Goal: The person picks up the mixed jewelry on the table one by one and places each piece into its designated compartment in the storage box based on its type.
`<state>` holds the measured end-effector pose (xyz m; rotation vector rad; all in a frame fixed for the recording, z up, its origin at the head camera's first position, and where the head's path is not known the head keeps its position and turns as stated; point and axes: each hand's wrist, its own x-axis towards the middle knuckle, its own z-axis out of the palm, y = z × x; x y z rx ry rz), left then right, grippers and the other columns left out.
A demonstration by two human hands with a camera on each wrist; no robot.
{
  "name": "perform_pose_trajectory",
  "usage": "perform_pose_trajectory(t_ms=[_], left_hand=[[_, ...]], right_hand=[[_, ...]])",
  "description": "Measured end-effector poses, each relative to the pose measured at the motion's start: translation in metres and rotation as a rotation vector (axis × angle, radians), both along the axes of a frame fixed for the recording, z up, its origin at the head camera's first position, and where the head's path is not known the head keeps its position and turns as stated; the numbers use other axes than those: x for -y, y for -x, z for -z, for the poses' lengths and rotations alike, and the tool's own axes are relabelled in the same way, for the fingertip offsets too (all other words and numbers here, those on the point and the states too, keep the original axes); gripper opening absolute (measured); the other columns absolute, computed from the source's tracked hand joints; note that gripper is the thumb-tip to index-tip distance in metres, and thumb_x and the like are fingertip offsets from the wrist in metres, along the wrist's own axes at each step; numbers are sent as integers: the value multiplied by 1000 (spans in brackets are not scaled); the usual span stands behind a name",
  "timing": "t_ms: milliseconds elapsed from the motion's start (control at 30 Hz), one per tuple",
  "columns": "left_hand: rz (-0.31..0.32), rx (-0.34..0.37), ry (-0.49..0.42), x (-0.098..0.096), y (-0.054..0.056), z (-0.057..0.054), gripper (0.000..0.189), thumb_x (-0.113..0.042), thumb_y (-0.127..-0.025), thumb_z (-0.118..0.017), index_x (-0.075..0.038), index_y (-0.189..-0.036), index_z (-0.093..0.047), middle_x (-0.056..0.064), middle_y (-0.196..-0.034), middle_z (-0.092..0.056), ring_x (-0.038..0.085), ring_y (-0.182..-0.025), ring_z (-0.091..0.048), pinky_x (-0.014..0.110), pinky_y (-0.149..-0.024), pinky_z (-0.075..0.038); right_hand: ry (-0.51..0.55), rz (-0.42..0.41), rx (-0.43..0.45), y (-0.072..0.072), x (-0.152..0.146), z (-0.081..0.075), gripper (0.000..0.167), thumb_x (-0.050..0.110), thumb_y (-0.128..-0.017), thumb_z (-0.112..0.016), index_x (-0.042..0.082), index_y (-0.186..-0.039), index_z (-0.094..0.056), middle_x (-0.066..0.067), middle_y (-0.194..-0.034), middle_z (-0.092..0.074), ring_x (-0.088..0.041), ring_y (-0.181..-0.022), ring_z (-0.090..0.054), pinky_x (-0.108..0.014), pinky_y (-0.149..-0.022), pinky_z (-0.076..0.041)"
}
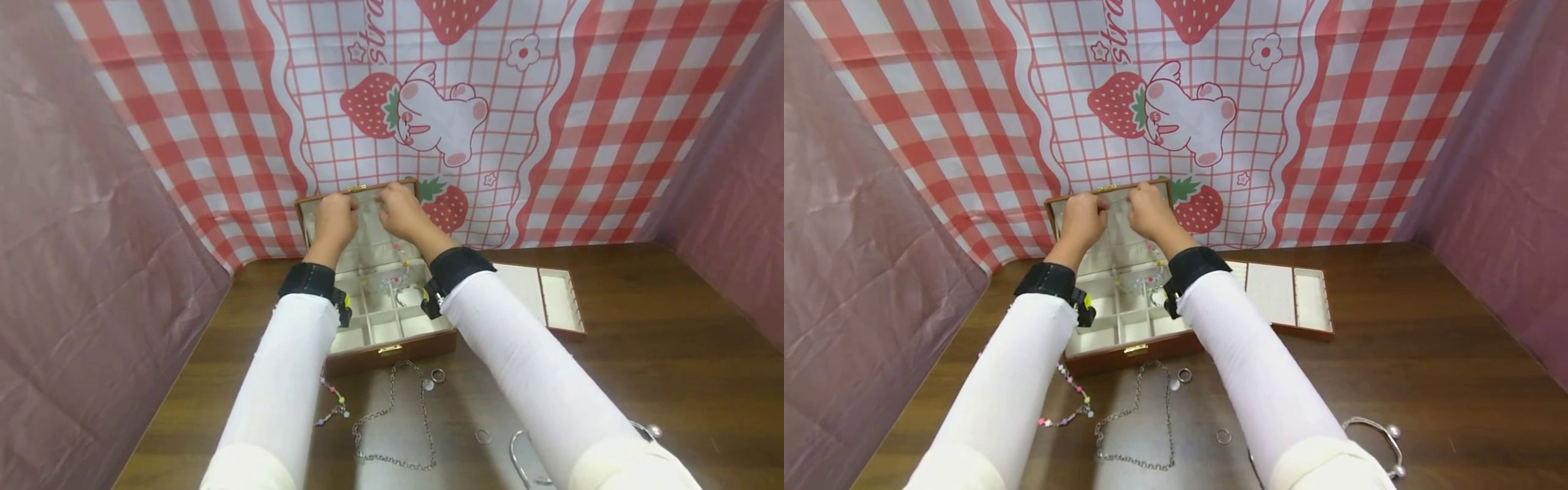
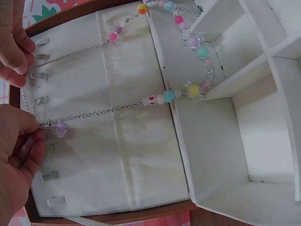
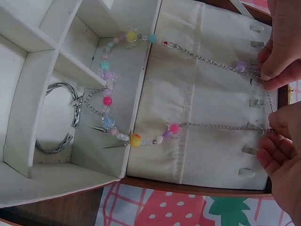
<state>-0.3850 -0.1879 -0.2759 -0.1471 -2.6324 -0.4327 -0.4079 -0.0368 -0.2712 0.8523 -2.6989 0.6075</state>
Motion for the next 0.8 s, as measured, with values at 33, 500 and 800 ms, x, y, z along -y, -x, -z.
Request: perform_pose_trajectory(t_ms=[33,500,800], left_hand=[[0,11,3,0,0,0,22,-2,-90,-60,-4,-106,-74,15,-110,-70,34,-105,-63,39,-93,-50],[13,103,-21,-4,0,3,24,-2,-94,-57,-1,-114,-70,15,-113,-68,31,-106,-62,37,-90,-51],[13,137,-2,-3,-1,7,25,-5,-97,-54,-4,-116,-71,14,-116,-68,31,-111,-60,37,-93,-50]], right_hand=[[3,3,9,0,0,0,31,5,-94,-58,-4,-124,-61,-20,-125,-55,-34,-120,-50,-40,-103,-41],[-32,-15,80,-2,1,7,33,5,-95,-53,-6,-125,-59,-21,-124,-56,-33,-117,-52,-40,-99,-44],[-55,-31,144,0,-1,11,35,5,-96,-52,-6,-128,-58,-22,-128,-55,-34,-120,-52,-40,-99,-45]])
